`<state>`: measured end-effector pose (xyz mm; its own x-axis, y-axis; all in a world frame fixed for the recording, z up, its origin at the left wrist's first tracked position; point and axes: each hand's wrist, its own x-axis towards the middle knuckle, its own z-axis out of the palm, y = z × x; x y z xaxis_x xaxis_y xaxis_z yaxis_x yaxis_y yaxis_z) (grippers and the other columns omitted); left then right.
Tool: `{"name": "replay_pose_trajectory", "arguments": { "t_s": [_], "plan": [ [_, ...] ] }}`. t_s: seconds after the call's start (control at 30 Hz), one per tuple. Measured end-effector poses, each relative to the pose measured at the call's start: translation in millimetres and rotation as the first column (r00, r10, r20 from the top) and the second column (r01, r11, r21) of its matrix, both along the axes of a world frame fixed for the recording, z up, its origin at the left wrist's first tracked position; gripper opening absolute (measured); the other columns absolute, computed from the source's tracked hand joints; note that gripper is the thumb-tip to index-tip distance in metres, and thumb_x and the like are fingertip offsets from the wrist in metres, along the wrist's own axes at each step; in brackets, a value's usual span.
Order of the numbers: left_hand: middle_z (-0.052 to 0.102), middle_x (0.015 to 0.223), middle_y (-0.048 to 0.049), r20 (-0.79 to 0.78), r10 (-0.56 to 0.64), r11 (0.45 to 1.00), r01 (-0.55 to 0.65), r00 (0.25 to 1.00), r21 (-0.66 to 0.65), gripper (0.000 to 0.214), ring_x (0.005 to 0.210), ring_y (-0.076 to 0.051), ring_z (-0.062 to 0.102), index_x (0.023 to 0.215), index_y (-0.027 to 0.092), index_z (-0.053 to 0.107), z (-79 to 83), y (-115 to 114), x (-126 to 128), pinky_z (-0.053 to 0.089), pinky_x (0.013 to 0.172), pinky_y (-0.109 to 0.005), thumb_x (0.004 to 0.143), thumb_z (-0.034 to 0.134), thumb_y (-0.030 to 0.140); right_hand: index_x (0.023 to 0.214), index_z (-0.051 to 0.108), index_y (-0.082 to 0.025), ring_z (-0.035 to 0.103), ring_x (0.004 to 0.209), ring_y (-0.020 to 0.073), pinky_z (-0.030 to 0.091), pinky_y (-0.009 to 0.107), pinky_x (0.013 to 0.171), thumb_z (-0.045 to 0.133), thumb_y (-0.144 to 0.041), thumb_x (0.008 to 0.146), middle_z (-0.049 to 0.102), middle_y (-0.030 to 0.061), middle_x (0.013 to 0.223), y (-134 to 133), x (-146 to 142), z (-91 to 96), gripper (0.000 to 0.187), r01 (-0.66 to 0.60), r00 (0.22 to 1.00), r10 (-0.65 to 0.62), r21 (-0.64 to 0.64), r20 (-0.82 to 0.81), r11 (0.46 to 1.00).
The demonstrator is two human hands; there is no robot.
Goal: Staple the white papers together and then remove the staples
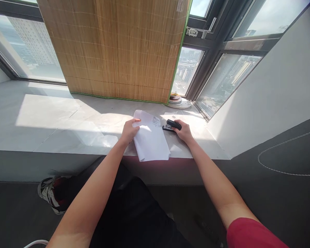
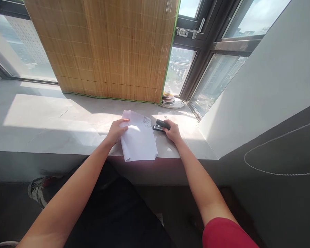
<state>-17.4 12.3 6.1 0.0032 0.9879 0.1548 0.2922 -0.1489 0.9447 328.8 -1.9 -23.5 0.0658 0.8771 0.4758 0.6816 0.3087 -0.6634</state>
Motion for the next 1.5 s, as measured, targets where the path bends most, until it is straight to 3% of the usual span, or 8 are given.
{"name": "replay_pose_trajectory", "arguments": {
  "t_s": [0.23,0.53,0.73,0.83,0.93,1.07,1.27,1.5],
  "plan": [
    [0.073,0.144,-0.0111,0.23,-0.044,0.998,0.054,0.972,-0.039,0.054,0.12,-0.03,0.073,0.13,0.019,0.079,5.2,-1,4,0.063,0.092,-0.036,0.077,0.071,0.018,0.111,0.073,-0.023,0.072,0.102,0.0317,0.057,0.054,0.1,0.072,-0.039,0.078,0.079,0.0086,0.107,-3,-3,3.3,0.037,-0.033,0.999,0.033,-0.007,-0.01,0.999],
    [0.074,0.137,-0.0085,-0.2,-0.073,0.997,0.078,0.977,0.017,0.045,0.128,-0.032,0.067,0.124,0.024,0.079,-2.7,-6,3,0.055,0.112,-0.045,0.081,0.068,0.015,0.112,0.074,-0.023,0.072,0.103,0.0322,0.056,0.054,0.101,0.074,-0.039,0.079,0.079,0.0081,0.109,-6,-4,5.2,0.037,-0.083,0.997,0.083,-0.029,0.001,0.996],
    [0.048,0.165,-0.0218,-0.599,0.066,0.967,0.096,0.798,0.235,0.043,0.156,-0.047,0.039,0.135,0.021,0.073,4.2,-16,16,0.04,0.123,-0.064,0.093,0.073,0.025,0.123,0.075,-0.024,0.069,0.104,0.0334,0.055,0.054,0.1,0.072,-0.032,0.084,0.076,0.0108,0.111,-10,-8,7.5,0.041,-0.1,0.988,0.098,0.007,0.117,0.995],
    [0.051,0.163,-0.0216,-0.702,-0.079,0.932,0.302,0.707,0.199,0.032,0.156,-0.043,0.042,0.128,0.02,0.076,4.7,-16,35,0.037,0.126,-0.061,0.099,0.068,0.029,0.134,0.073,-0.027,0.067,0.113,0.036,0.05,0.058,0.105,0.069,-0.031,0.091,0.077,0.0114,0.12,-11,-16,9.6,0.043,-0.115,0.975,0.105,0.042,0.198,0.992],
    [0.049,0.168,-0.0166,-0.729,-0.293,0.858,0.506,0.619,0.084,0.045,0.158,-0.044,0.04,0.137,0.029,0.074,-1.4,-13,52,0.031,0.129,-0.063,0.095,0.075,0.042,0.139,0.072,-0.03,0.066,0.116,0.0362,0.048,0.058,0.107,0.064,-0.032,0.098,0.077,0.0103,0.123,-9,-24,9.8,0.041,-0.121,0.962,0.105,0.049,0.251,0.992],
    [0.044,0.173,-0.0135,-0.701,-0.434,0.799,0.601,0.565,-0.01,0.064,0.163,-0.05,0.03,0.147,0.039,0.068,-11.0,-10,55,0.018,0.129,-0.073,0.087,0.081,0.056,0.144,0.071,-0.031,0.067,0.118,0.0337,0.051,0.053,0.106,0.059,-0.029,0.101,0.075,0.0099,0.125,-6,-30,7.9,0.044,-0.19,0.956,0.171,0.058,0.237,0.98],
    [0.047,0.172,-0.0121,-0.652,-0.458,0.784,0.621,0.604,0.024,0.066,0.163,-0.049,0.032,0.146,0.039,0.07,-10.9,-18,49,0.018,0.131,-0.07,0.085,0.083,0.058,0.152,0.066,-0.033,0.065,0.113,0.0323,0.05,0.053,0.104,0.056,-0.025,0.104,0.072,0.01,0.12,-6,-41,6.0,0.05,-0.183,0.946,0.153,0.083,0.286,0.98],
    [0.017,0.185,-0.0098,-0.784,-0.466,0.749,0.654,0.41,-0.103,0.074,0.169,-0.047,0.011,0.169,0.04,0.043,-1.7,-36,55,0.009,0.131,-0.075,0.101,0.057,0.066,0.156,0.061,-0.035,0.064,0.112,0.03,0.048,0.049,0.1,0.052,-0.02,0.107,0.071,0.0089,0.123,-12,-53,6.3,0.052,-0.136,0.9,0.086,0.087,0.427,0.987]
  ]
}}
